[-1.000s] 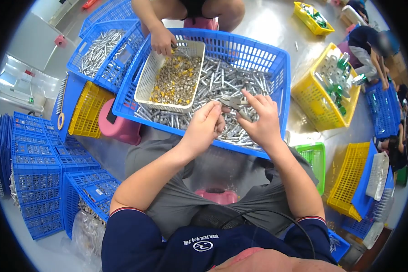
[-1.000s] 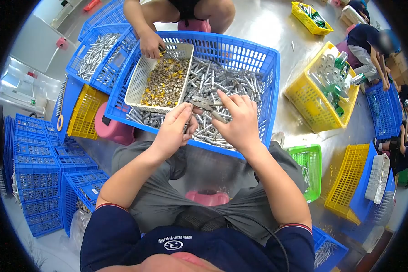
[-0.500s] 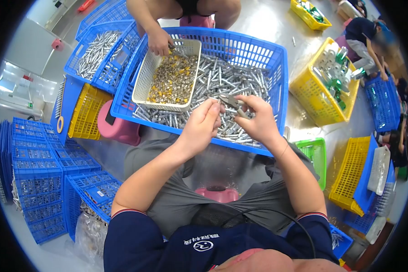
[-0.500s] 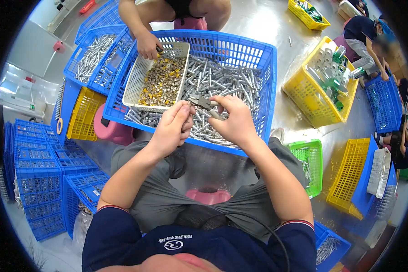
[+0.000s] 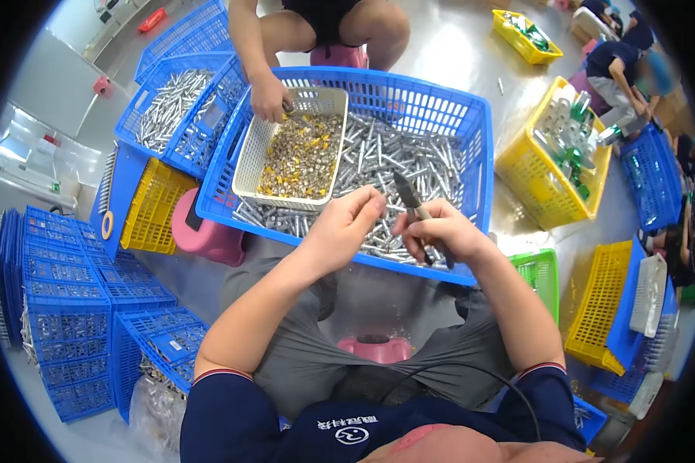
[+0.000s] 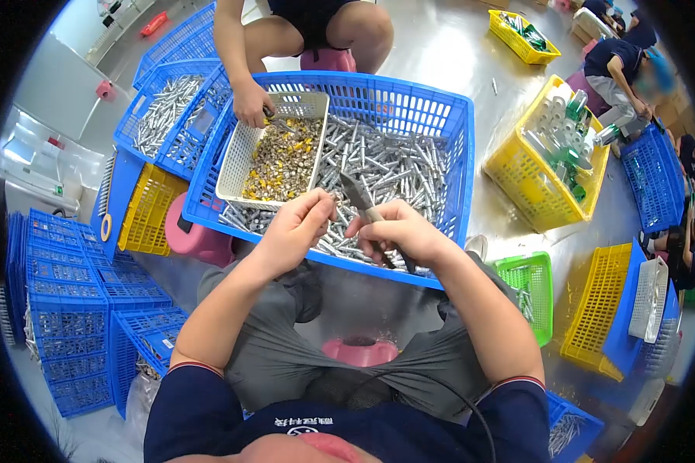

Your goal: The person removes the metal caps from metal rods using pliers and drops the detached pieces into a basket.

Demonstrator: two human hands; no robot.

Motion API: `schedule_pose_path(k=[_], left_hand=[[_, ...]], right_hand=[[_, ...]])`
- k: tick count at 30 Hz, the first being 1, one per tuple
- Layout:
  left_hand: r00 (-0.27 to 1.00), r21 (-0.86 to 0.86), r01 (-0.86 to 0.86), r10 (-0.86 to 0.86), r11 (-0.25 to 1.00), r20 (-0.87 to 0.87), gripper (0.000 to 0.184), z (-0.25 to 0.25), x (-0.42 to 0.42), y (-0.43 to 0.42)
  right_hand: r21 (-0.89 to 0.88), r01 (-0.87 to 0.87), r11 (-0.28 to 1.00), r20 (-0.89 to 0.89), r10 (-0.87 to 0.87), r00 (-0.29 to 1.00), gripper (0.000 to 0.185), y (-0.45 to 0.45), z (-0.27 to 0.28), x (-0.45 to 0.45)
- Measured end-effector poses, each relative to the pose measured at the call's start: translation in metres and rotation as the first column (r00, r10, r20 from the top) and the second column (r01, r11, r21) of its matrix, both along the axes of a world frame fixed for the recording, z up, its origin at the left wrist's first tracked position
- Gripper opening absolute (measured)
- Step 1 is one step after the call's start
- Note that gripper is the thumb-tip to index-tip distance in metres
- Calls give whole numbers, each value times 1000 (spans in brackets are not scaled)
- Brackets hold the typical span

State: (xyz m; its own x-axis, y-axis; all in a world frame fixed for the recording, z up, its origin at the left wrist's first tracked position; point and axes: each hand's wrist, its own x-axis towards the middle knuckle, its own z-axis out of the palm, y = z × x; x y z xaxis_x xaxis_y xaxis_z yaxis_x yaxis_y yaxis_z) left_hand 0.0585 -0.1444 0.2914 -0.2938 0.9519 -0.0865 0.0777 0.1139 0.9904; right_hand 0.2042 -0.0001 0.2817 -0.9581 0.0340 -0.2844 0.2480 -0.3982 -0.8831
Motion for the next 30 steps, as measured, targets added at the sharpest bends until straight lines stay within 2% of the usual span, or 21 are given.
schedule_pose_path(k=[1, 3, 4, 5, 6, 7, 8, 9, 10, 12, 16, 18, 19, 24, 30], left_hand=[[1000, -11, 26, -26, 1000, 16, 22, 1, -2, -1], [999, -10, 26, -27, 1000, -31, 23, 0, -5, -1], [997, -7, 26, -27, 1000, -75, 23, -1, -6, -1], [1000, 6, -15, 15, 1000, -7, 24, -2, -4, 0], [1000, 0, -16, 16, 1000, -3, 24, -1, -3, -1], [992, 31, -63, 59, 998, 113, 23, 0, -2, 0], [968, 54, -112, 97, 992, 230, 23, 0, -2, 0], [961, 110, -108, 75, 988, 266, 24, -3, -3, 1], [939, 85, -110, 76, 990, 336, 23, -3, -4, -2], [875, 68, -109, 63, 992, 480, 23, 0, -3, -3], [877, 73, -117, 68, 990, 476, 23, 4, 2, -1], [878, 67, -129, 82, 989, 471, 26, 5, 5, 0], [878, 65, -130, 85, 989, 471, 26, 4, 6, 1], [894, -1, -116, 105, 993, 437, 33, 3, 10, -3], [900, -50, -111, 122, 993, 419, 36, 5, 10, -1]], right_hand=[[5, 0, 1000, -7, 0, 1000, 21, -1, 5, 0], [-244, -34, 969, -41, 24, 999, 23, -12, 9, 2], [-244, -38, 969, -42, 28, 999, 23, -16, 8, 1], [-41, 111, 993, -79, -114, 990, 25, -21, 7, 0], [152, 266, 952, -141, -245, 959, 27, -27, 4, -2], [358, 395, 846, -207, -340, 917, 30, -31, 2, -4], [354, 393, 849, -198, -342, 918, 30, -30, 0, -5], [650, 495, 577, -366, -334, 869, 32, -28, -2, -6], [804, 561, 197, -513, -248, 822, 35, -27, -4, -7], [801, 555, 222, -494, -277, 824, 37, -29, -7, -8], [820, 550, 156, -491, -301, 817, 38, -31, -2, -6], [825, 563, 52, -532, -266, 804, 40, -32, 2, -5], [825, 563, 54, -532, -265, 804, 40, -33, 3, -5], [835, 542, -91, -547, -237, 803, 44, -38, 4, 0], [837, 539, -95, -545, -234, 805, 39, -35, 7, 3]])
